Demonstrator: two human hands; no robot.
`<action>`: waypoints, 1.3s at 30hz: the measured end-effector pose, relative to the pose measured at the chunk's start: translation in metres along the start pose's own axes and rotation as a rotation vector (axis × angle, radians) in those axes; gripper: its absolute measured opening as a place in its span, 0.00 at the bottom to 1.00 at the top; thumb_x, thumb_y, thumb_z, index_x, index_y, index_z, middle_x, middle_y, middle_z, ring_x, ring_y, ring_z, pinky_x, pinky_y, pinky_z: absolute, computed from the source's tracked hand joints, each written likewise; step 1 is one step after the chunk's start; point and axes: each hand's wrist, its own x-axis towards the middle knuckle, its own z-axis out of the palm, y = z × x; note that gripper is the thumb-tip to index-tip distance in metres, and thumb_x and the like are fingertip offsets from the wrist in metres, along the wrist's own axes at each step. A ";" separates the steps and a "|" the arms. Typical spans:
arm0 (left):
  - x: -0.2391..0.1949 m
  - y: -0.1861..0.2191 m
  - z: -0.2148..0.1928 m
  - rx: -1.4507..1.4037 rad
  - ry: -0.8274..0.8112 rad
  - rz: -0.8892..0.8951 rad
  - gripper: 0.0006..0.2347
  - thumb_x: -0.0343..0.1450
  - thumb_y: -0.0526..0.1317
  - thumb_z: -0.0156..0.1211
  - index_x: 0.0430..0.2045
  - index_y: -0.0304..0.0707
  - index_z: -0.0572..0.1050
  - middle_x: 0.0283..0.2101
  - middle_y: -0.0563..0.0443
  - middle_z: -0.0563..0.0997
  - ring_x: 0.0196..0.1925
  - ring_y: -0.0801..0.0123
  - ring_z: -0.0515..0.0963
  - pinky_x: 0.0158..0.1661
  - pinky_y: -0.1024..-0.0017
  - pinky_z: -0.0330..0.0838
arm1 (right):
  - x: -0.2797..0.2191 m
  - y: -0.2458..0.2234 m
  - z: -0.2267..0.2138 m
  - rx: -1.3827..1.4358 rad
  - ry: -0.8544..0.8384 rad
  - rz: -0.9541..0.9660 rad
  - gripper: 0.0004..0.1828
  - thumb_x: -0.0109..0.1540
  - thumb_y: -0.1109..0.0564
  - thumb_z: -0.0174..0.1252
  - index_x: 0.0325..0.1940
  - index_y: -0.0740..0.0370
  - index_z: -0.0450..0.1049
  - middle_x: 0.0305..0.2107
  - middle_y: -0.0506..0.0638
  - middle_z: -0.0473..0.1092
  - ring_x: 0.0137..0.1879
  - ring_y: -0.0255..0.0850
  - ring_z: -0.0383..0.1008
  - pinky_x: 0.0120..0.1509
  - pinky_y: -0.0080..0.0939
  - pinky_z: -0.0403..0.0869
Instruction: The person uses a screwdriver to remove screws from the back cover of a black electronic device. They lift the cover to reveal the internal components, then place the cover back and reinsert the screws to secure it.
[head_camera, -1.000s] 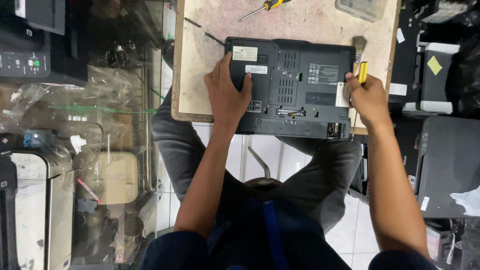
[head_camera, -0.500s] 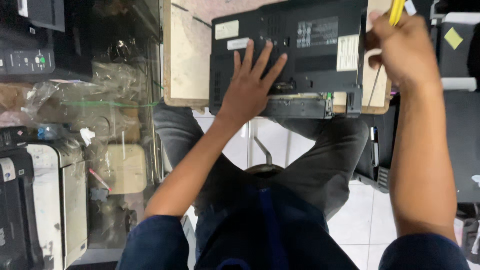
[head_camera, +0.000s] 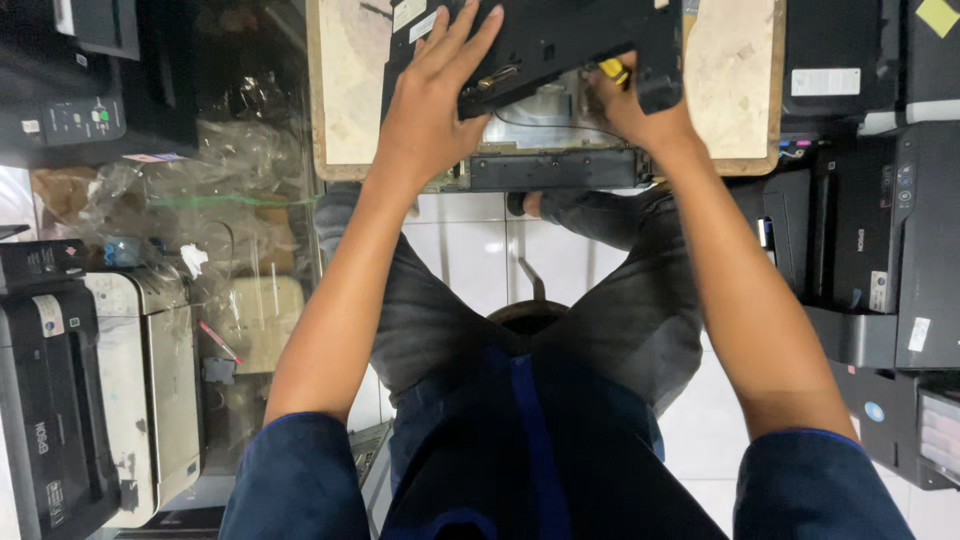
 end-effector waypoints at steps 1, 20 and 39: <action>0.001 0.002 -0.004 0.005 0.004 0.004 0.45 0.77 0.28 0.78 0.83 0.57 0.48 0.85 0.48 0.48 0.86 0.34 0.47 0.80 0.25 0.56 | 0.000 -0.014 -0.005 0.001 0.005 -0.005 0.09 0.74 0.51 0.65 0.45 0.58 0.79 0.38 0.51 0.77 0.47 0.45 0.77 0.51 0.49 0.71; 0.020 0.012 -0.046 -0.147 -0.021 0.030 0.41 0.71 0.21 0.70 0.79 0.47 0.56 0.80 0.37 0.58 0.82 0.35 0.56 0.77 0.45 0.64 | 0.014 0.037 -0.033 0.018 0.033 0.061 0.06 0.64 0.61 0.59 0.33 0.52 0.75 0.28 0.36 0.58 0.42 0.30 0.59 0.40 0.41 0.60; 0.060 -0.026 -0.084 -0.072 -0.208 -0.031 0.16 0.67 0.34 0.65 0.50 0.34 0.79 0.47 0.45 0.82 0.47 0.60 0.77 0.46 0.63 0.68 | 0.003 -0.005 -0.045 0.227 0.025 0.072 0.08 0.74 0.57 0.61 0.53 0.57 0.85 0.32 0.42 0.75 0.37 0.32 0.70 0.43 0.37 0.70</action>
